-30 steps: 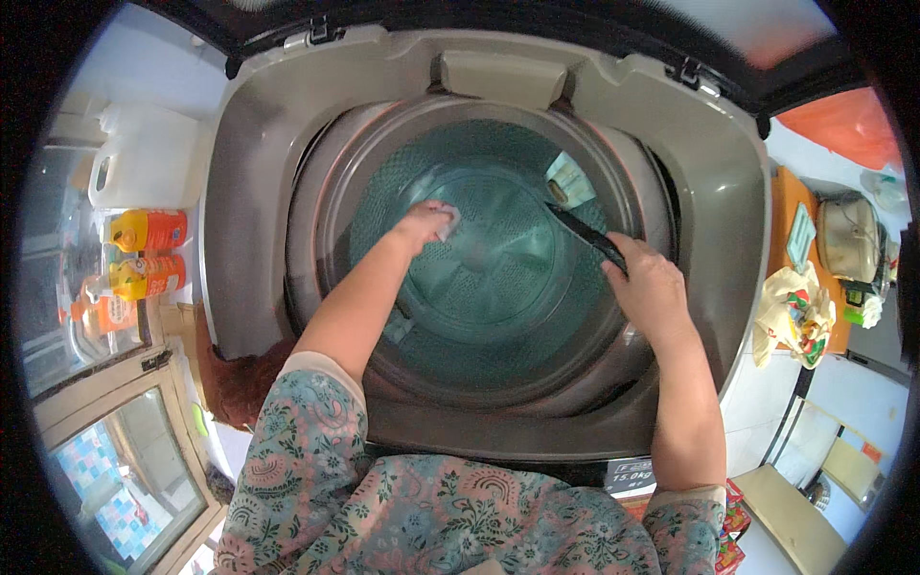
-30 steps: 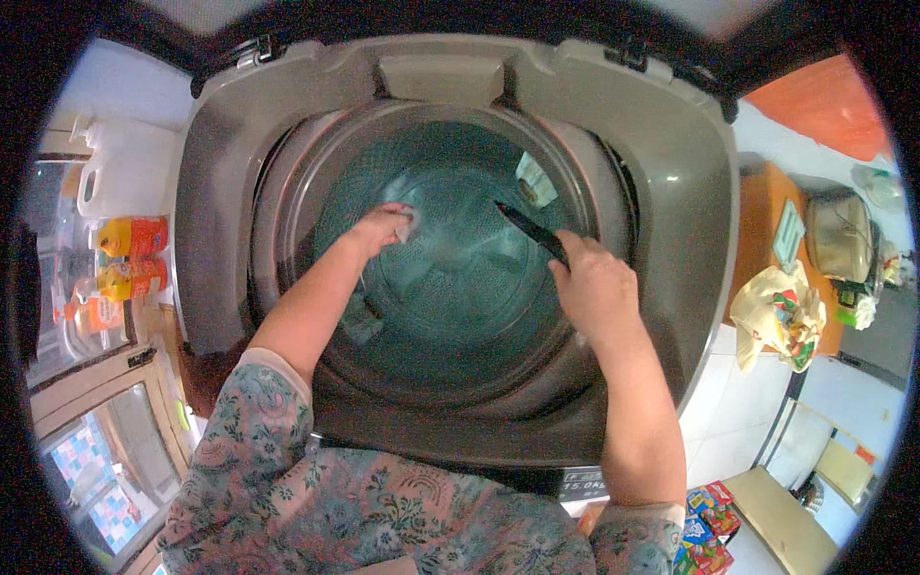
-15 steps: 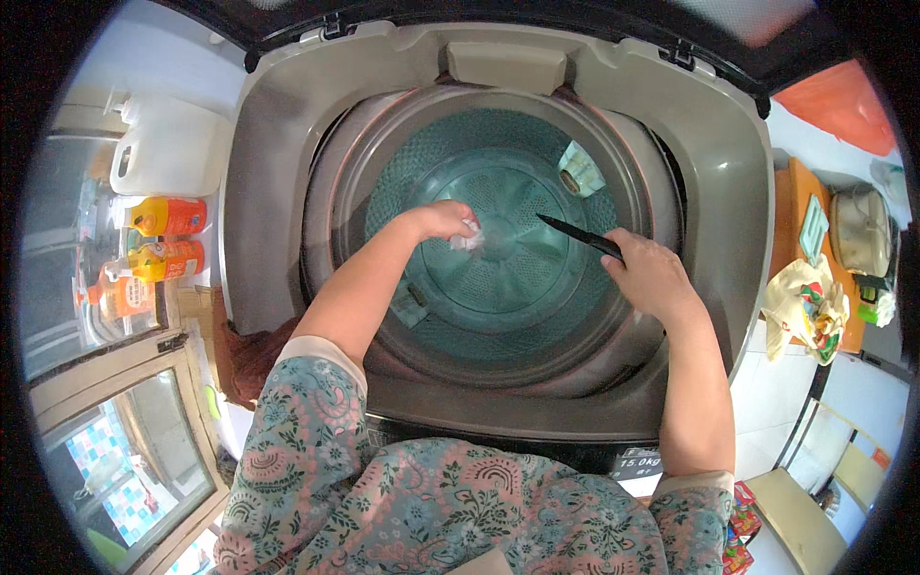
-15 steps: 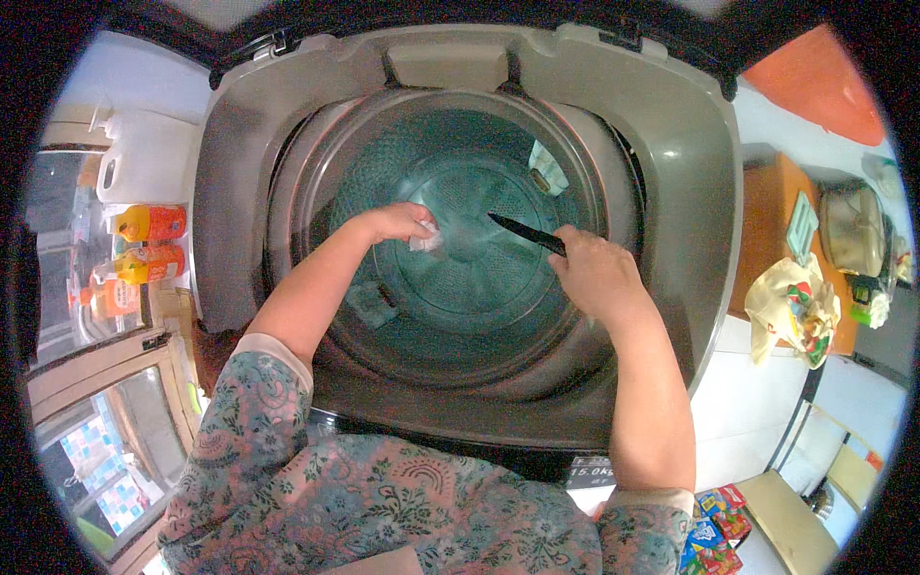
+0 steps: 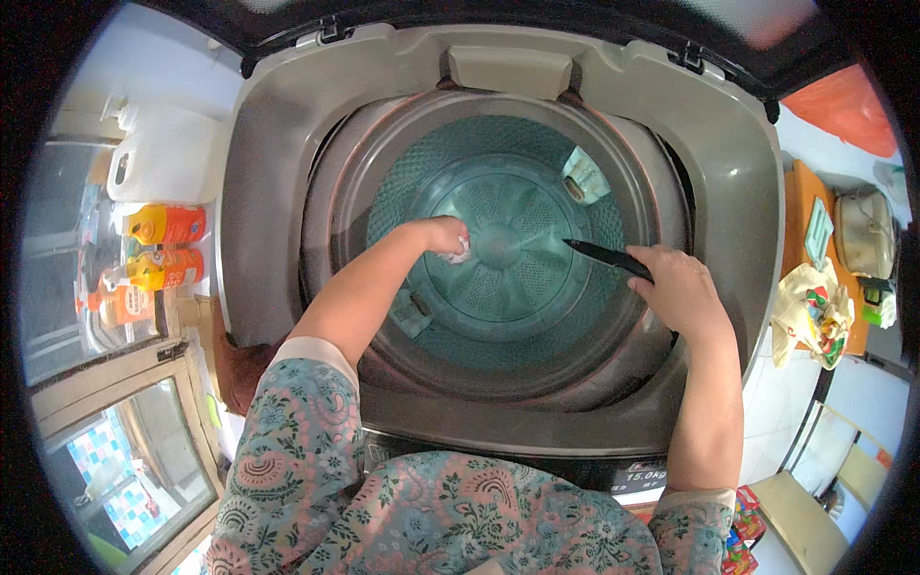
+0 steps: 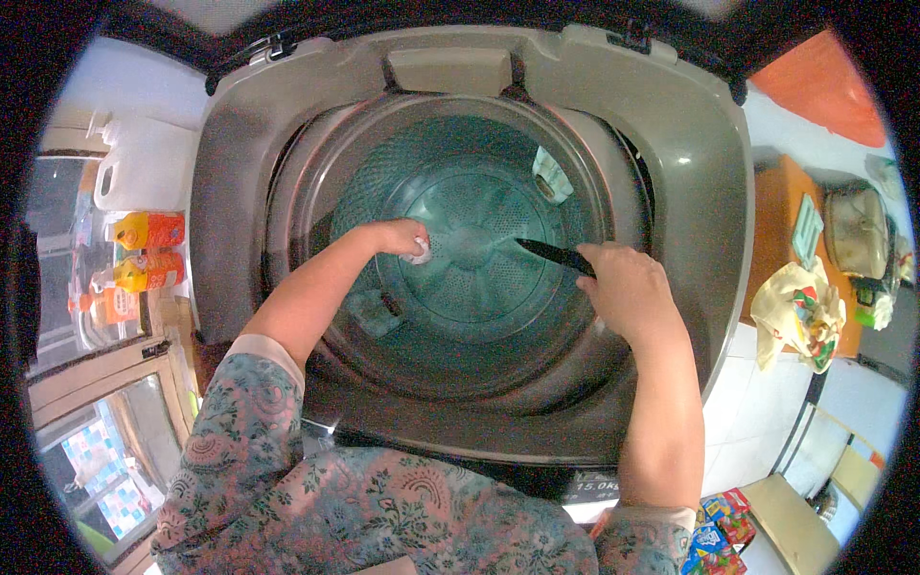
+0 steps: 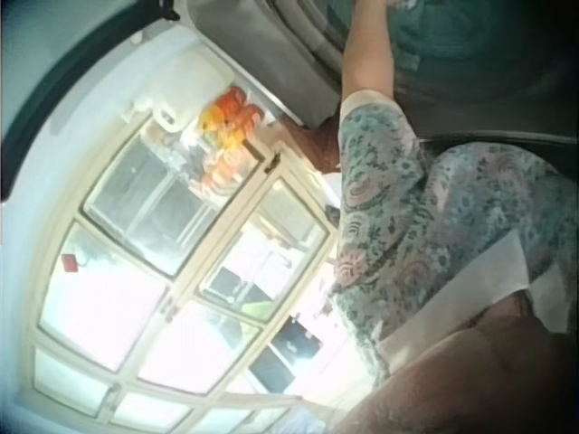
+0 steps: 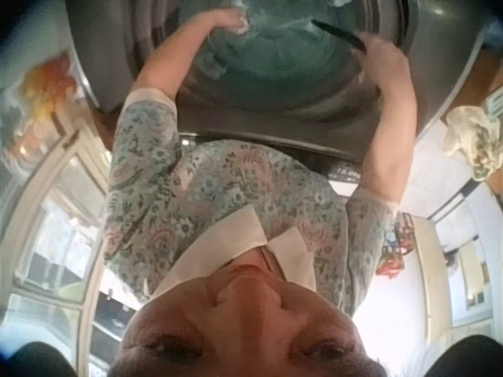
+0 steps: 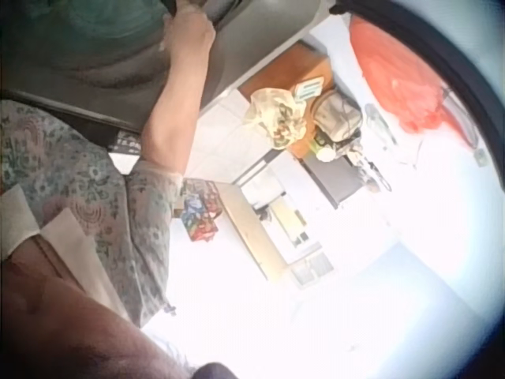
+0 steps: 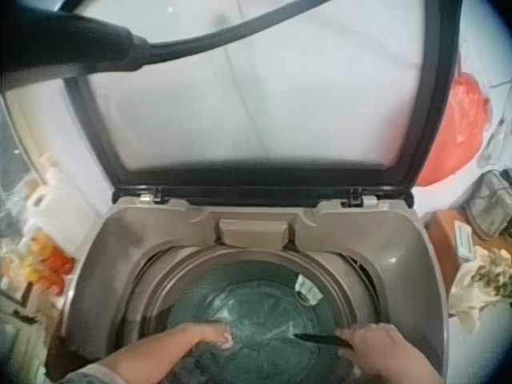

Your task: The person cleans the interior of a top-loading washing machine using a knife and a white cloth. They scrape the inner drum and the detergent dispenser area, then wipe the surfaces. The person also washes the knife and a brown cloth at the sink.

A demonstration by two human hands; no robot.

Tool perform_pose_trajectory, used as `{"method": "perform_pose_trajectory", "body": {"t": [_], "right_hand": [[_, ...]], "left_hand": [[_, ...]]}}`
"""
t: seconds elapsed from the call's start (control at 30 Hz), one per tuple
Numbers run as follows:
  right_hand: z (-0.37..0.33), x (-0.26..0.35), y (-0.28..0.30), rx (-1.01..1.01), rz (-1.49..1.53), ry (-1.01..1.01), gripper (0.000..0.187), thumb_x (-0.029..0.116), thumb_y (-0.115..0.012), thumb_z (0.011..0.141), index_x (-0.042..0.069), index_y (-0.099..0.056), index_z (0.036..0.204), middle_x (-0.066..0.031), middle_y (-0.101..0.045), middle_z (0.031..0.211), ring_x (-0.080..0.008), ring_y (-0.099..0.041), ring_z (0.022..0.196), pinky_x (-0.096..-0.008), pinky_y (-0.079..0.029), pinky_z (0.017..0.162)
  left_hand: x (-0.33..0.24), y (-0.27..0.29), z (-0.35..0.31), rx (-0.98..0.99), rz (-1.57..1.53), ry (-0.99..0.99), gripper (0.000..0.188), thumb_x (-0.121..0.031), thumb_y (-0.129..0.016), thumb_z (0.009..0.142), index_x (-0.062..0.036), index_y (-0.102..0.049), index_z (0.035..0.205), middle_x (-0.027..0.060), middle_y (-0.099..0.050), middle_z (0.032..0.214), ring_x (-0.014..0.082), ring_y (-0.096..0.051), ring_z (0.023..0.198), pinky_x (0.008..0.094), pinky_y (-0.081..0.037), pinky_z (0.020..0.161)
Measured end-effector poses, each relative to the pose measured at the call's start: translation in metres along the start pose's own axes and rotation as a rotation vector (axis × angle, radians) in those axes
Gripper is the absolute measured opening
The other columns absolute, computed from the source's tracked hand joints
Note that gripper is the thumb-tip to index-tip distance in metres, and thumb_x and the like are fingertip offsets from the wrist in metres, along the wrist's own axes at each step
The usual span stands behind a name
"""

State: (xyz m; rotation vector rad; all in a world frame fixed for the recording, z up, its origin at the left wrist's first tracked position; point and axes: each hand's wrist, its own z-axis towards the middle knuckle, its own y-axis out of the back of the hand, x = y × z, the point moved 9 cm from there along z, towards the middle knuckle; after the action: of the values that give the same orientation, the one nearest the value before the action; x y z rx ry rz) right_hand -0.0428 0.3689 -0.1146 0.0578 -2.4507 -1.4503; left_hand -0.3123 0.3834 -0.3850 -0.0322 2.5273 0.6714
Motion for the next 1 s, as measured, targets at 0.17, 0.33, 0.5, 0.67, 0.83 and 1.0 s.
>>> {"method": "perform_pose_trajectory", "body": {"t": [0.17,0.33,0.5,0.67,0.83,1.0], "right_hand": [[-0.001,0.002,0.0,-0.001,-0.007,0.039,0.037,0.012,-0.064,0.077,0.009,-0.059,0.113,-0.0127,-0.062,0.099,-0.0317,-0.058,0.094,-0.0408,-0.045,0.084],[0.006,0.01,-0.001,-0.018,-0.039,0.082,0.036,0.01,-0.064,0.076,0.009,-0.059,0.112,-0.0124,-0.06,0.092,-0.0315,-0.059,0.087,-0.0412,-0.047,0.077],[0.013,0.018,-0.014,0.002,-0.031,0.106,0.035,0.01,-0.064,0.076,0.008,-0.06,0.11,-0.0121,-0.059,0.091,-0.0314,-0.059,0.084,-0.0406,-0.048,0.073],[0.013,0.02,-0.019,0.022,-0.014,0.091,0.035,0.008,-0.063,0.075,0.007,-0.059,0.11,-0.0125,-0.058,0.09,-0.0317,-0.059,0.082,-0.0408,-0.047,0.072],[0.019,0.017,-0.019,-0.004,0.012,0.09,0.035,0.006,-0.063,0.074,0.006,-0.059,0.11,-0.0127,-0.057,0.087,-0.0317,-0.058,0.081,-0.0411,-0.046,0.07],[0.021,0.027,-0.014,-0.01,0.026,0.137,0.036,0.005,-0.063,0.073,0.006,-0.059,0.109,-0.0126,-0.056,0.085,-0.0316,-0.058,0.079,-0.041,-0.046,0.069]], "left_hand": [[0.005,-0.022,0.023,0.128,0.059,0.117,0.029,-0.017,-0.06,0.069,-0.0043,-0.065,0.094,0.0149,-0.065,0.094,0.0279,-0.061,0.083,0.0395,-0.047,0.07],[0.05,-0.078,0.07,0.254,0.29,0.062,0.027,-0.016,-0.059,0.069,-0.0035,-0.065,0.092,0.0139,-0.065,0.095,0.0273,-0.061,0.084,0.041,-0.047,0.07],[0.072,-0.119,0.095,0.38,0.397,-0.051,0.029,-0.016,-0.059,0.071,-0.0056,-0.066,0.097,0.0144,-0.064,0.099,0.029,-0.061,0.083,0.0415,-0.047,0.069],[0.122,-0.164,0.106,0.464,0.374,0.055,0.029,-0.018,-0.059,0.074,-0.0071,-0.067,0.099,0.0144,-0.064,0.103,0.0305,-0.062,0.084,0.0416,-0.048,0.07],[0.132,-0.189,0.074,0.586,0.349,0.331,0.028,-0.019,-0.06,0.076,-0.0051,-0.067,0.099,0.0152,-0.063,0.106,0.0311,-0.062,0.09,0.0432,-0.049,0.073],[0.143,-0.207,0.043,0.573,0.438,0.213,0.033,-0.018,-0.056,0.08,-0.0056,-0.061,0.111,0.0145,-0.059,0.116,0.0313,-0.059,0.1,0.0448,-0.048,0.082]]}}
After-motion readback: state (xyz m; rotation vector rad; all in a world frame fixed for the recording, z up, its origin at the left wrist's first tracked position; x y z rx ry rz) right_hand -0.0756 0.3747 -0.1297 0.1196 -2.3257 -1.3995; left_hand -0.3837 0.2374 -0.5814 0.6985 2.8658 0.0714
